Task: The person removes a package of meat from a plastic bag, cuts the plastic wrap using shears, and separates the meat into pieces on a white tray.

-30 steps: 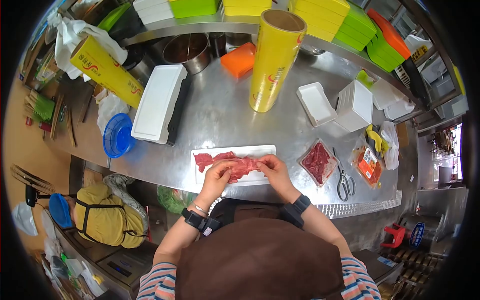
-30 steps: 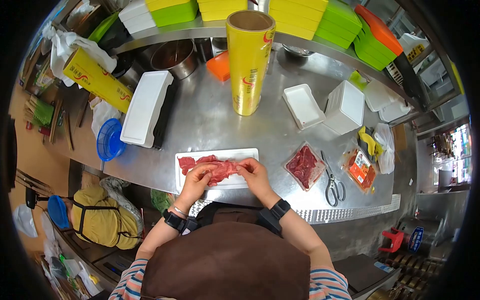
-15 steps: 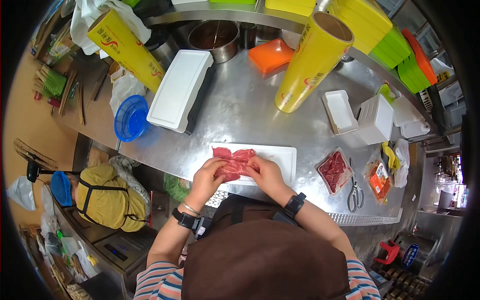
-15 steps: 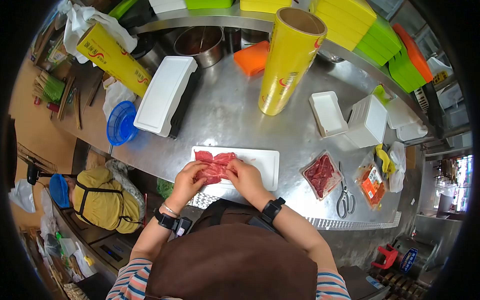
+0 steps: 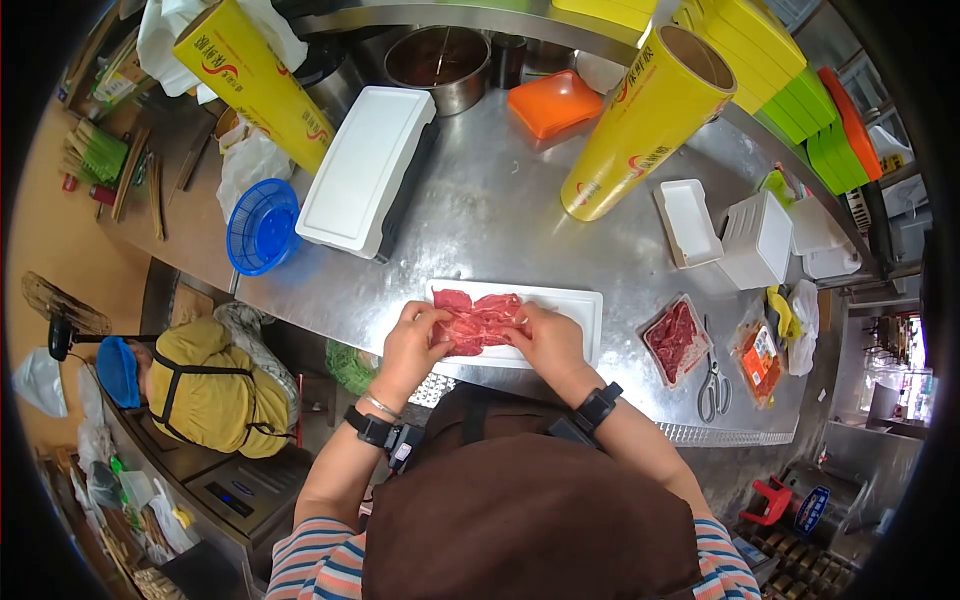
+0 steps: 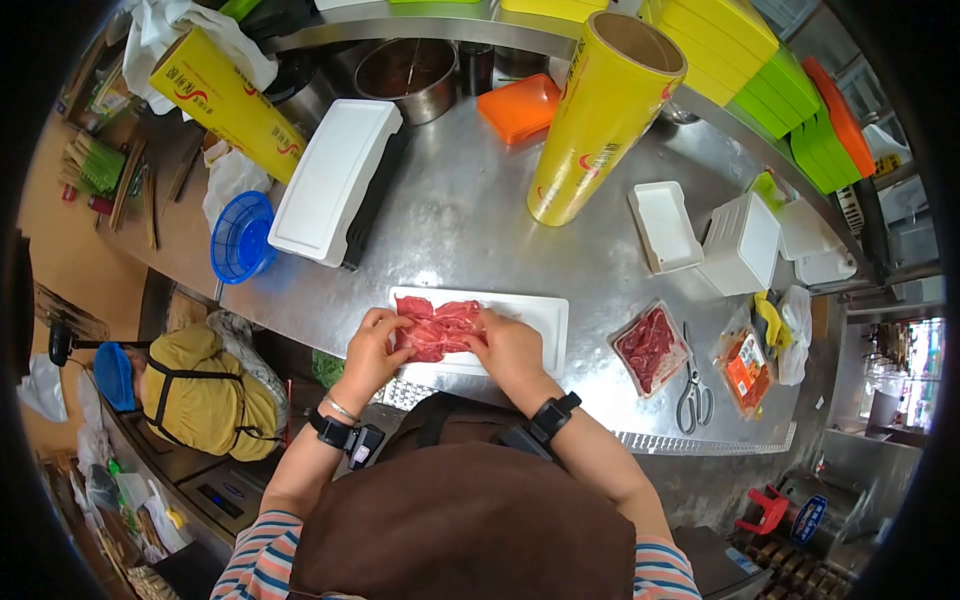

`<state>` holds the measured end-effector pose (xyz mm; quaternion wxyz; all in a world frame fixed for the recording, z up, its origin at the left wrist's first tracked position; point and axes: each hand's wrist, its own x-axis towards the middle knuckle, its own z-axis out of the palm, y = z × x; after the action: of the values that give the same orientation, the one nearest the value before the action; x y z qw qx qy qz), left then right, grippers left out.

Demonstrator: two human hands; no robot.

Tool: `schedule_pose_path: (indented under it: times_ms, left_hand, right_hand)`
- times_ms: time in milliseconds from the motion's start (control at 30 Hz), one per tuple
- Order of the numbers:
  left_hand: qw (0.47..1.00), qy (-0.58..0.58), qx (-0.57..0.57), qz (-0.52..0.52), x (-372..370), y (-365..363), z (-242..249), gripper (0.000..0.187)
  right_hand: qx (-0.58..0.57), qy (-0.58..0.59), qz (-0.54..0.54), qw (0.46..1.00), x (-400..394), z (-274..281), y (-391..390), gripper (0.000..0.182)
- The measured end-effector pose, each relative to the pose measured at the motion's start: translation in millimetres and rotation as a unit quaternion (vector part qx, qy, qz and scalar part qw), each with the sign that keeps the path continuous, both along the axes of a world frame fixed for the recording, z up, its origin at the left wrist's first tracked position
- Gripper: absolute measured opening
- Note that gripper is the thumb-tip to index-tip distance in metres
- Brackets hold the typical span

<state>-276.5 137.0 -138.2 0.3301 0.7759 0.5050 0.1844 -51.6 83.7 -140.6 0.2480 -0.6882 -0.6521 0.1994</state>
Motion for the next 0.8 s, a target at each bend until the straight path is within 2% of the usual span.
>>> schedule_pose_path:
  times_ms: [33,100,233,300,333,400,467,500,600,700,800]
  left_hand:
    - [1.0,-0.017,-0.003,0.002,-2,1,-2,0.039]
    - [0.999,-0.033,-0.006,0.003,-4,2,-3,0.038]
    - [0.998,-0.045,-0.032,0.012,-12,8,-1,0.035]
    - [0.998,-0.038,-0.049,0.014,-12,10,5,0.034]
    - [0.999,-0.023,-0.02,0.018,-11,9,14,0.03]
    - [1.0,-0.009,0.008,0.018,-4,10,16,0.026]
    - [0.985,-0.078,0.1,-0.117,8,11,10,0.02]
    - [0.988,-0.066,0.068,-0.12,16,9,13,0.019]
    - [0.985,-0.035,0.108,-0.133,22,8,6,0.02]
    - [0.99,-0.035,0.081,-0.114,21,7,3,0.019]
    - [0.992,-0.025,0.067,-0.105,22,6,10,0.019]
  right_hand:
    - [0.0,0.0,-0.001,1.0,2,1,-1,0.023]
    - [-0.075,-0.003,-0.013,0.997,6,4,-2,0.025]
    - [-0.098,0.002,-0.03,0.995,11,9,-6,0.024]
    - [-0.052,0.037,-0.035,0.997,13,12,-8,0.019]
    - [-0.052,0.037,-0.036,0.997,13,11,-8,0.019]
    - [0.043,0.102,0.048,0.993,8,10,-6,0.014]
    - [0.064,0.105,0.081,0.989,-4,9,0,0.012]
    - [0.085,0.109,0.116,0.984,-10,8,4,0.011]
    - [0.052,0.085,0.074,0.992,-21,-1,9,0.012]
    - [0.006,0.073,0.055,0.996,-17,-2,12,0.013]
    - [0.048,0.109,0.025,0.993,-22,5,13,0.01]
